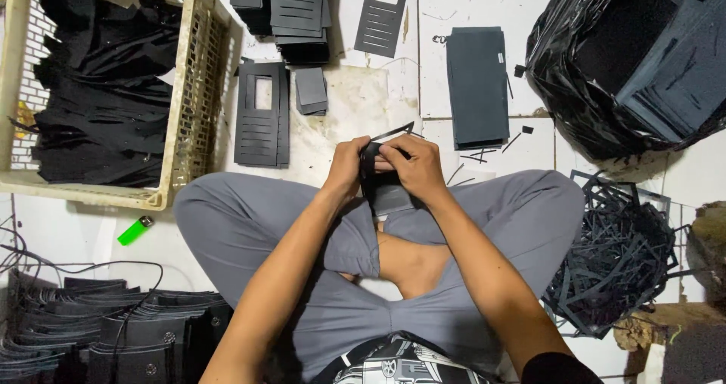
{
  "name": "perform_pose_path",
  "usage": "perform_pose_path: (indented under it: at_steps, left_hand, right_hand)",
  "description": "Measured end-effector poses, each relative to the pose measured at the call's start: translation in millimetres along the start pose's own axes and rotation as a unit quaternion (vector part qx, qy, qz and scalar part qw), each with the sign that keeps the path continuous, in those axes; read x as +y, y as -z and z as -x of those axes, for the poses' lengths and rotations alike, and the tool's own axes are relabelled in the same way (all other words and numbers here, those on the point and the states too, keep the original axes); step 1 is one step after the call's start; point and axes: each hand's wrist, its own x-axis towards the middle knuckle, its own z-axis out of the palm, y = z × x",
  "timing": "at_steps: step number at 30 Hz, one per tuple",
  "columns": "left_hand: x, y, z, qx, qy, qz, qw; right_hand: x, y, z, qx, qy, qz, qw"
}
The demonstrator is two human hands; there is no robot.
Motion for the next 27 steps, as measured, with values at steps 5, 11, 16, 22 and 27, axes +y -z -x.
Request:
perform_pose_path:
  at_steps: [5,11,16,22,27]
  left_hand:
    - [17.6,-4.3,15.7,-0.014,0.054,0.014,0.998]
    - [8.2,6.8,11.4,0.011,-0.003,-0.128,0.992]
    - [22.6,7.9,18.9,0.049,-0.190,-0.316,0.928]
    - [27.5,1.2,29.0,-0.038,-0.254,-0.329,0.909]
    - [22.1,2.1,25.4,-0.059,-0.319,-0.346,0.880]
  right_hand:
    - [1.3,4.1,-3.4,-0.024,-0.002,-0.026,0.999]
    - [11.0,3.9,-0.9,-0.050,0.003,-0.057,0.997]
    - [8.4,14.5,-2.4,-0.058,0.007,-0.043,0.997]
    - [10.0,19.5,-0.1,-0.089,-0.036,-0.053,0.994]
    - [14.9,14.5,1.2,-0.101,-0.032,-0.070,0.992]
